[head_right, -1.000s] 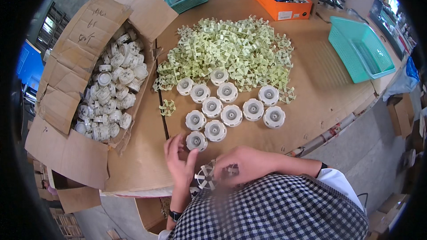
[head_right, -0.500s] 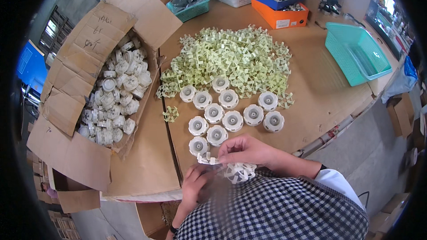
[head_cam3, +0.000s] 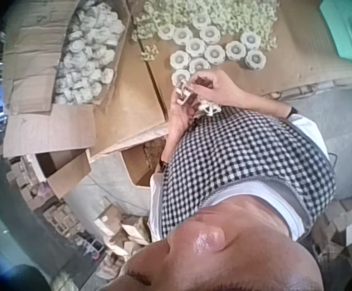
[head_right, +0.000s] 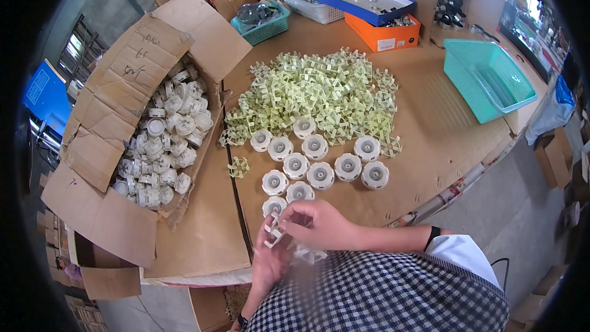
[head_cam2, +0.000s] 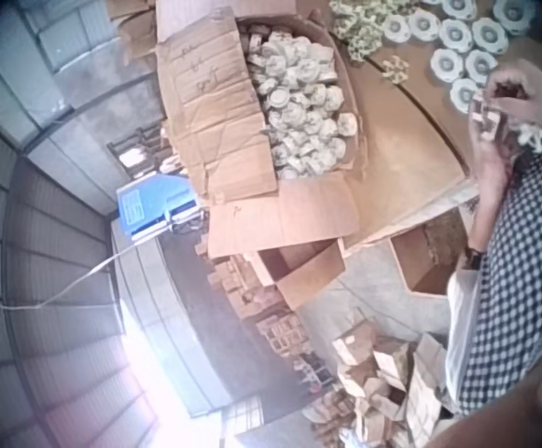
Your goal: The person takes circular base components from a cardboard box and arranges them on a workbench. The person then assembles each unit by pressing plastic spoked inserts onto the base components by hand.
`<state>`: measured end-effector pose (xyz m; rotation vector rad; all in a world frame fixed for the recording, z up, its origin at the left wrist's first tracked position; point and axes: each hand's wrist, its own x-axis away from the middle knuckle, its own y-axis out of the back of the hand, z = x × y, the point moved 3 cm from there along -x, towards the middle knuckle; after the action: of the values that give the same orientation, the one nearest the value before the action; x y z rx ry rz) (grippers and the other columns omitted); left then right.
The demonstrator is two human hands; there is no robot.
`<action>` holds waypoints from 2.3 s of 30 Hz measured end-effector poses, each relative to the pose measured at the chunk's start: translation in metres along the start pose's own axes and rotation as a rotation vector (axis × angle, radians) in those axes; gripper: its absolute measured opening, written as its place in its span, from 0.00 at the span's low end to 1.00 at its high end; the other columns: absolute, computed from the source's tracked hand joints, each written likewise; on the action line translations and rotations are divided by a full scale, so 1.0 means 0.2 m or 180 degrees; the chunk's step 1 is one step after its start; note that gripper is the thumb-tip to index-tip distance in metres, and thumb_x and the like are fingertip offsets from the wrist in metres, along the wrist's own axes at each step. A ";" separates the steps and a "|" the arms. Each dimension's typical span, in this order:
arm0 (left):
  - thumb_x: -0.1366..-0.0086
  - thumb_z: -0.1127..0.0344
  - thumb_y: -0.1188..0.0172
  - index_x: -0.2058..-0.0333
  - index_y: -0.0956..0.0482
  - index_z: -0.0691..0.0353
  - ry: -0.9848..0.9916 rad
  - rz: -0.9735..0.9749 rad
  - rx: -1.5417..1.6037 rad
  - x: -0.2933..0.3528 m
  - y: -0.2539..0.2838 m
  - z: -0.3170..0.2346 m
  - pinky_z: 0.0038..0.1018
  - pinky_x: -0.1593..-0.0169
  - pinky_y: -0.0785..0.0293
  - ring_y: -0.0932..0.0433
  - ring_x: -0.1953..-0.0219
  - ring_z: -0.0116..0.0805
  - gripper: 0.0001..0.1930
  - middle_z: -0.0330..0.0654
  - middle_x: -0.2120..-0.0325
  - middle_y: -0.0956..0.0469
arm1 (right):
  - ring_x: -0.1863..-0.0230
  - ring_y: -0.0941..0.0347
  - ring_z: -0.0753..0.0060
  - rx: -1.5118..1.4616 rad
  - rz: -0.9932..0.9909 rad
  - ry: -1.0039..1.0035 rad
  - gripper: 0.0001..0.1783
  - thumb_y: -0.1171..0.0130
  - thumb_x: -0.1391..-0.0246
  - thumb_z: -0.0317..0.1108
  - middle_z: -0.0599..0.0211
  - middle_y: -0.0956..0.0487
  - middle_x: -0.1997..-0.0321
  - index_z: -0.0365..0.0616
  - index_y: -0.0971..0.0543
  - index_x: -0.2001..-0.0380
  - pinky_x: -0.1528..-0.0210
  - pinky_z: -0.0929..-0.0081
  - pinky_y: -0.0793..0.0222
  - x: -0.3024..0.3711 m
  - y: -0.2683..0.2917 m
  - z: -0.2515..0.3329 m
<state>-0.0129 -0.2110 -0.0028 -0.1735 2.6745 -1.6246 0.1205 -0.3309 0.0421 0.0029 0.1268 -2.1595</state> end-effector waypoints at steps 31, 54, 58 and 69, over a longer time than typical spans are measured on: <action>0.39 0.56 0.31 0.42 0.23 0.55 -0.0928 -0.7493 -0.5497 1.48 0.98 -0.54 0.53 0.35 0.39 0.37 0.35 0.53 0.27 0.51 0.38 0.31 | 0.55 0.26 0.78 0.0146 0.0567 0.0045 0.07 0.41 0.35 0.28 0.67 0.22 0.58 0.38 0.22 0.56 0.51 0.77 0.29 0.05 -0.13 -0.20; 0.52 0.48 0.23 0.33 0.32 0.45 -0.2767 -0.2344 -0.7924 -1.12 -0.03 -1.40 0.58 0.29 0.48 0.50 0.29 0.64 0.46 0.52 0.31 0.44 | 0.55 0.21 0.72 0.0333 0.0817 0.0311 0.08 0.38 0.39 0.27 0.66 0.18 0.60 0.40 0.20 0.57 0.50 0.74 0.26 0.08 0.03 -0.41; 0.52 0.37 0.27 0.31 0.34 0.42 -0.1553 -0.2501 -0.8466 -1.33 0.01 -1.49 0.62 0.28 0.53 0.58 0.25 0.64 0.49 0.47 0.26 0.49 | 0.56 0.22 0.72 -0.0261 0.0939 0.0359 0.06 0.42 0.36 0.23 0.65 0.20 0.57 0.37 0.21 0.57 0.50 0.73 0.26 0.06 0.02 -0.39; 0.46 0.42 0.31 0.39 0.24 0.47 0.0258 -0.2509 -0.9339 -1.30 0.07 -1.43 0.62 0.32 0.44 0.55 0.26 0.65 0.36 0.50 0.32 0.40 | 0.54 0.21 0.73 -0.0506 0.0959 0.0100 0.06 0.41 0.34 0.25 0.64 0.18 0.57 0.36 0.20 0.56 0.50 0.75 0.26 0.06 0.03 -0.42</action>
<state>0.2251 0.0746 0.1036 0.5942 -1.4713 -2.2068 0.1157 -0.3367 -0.0425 -0.0337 0.2971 -1.8444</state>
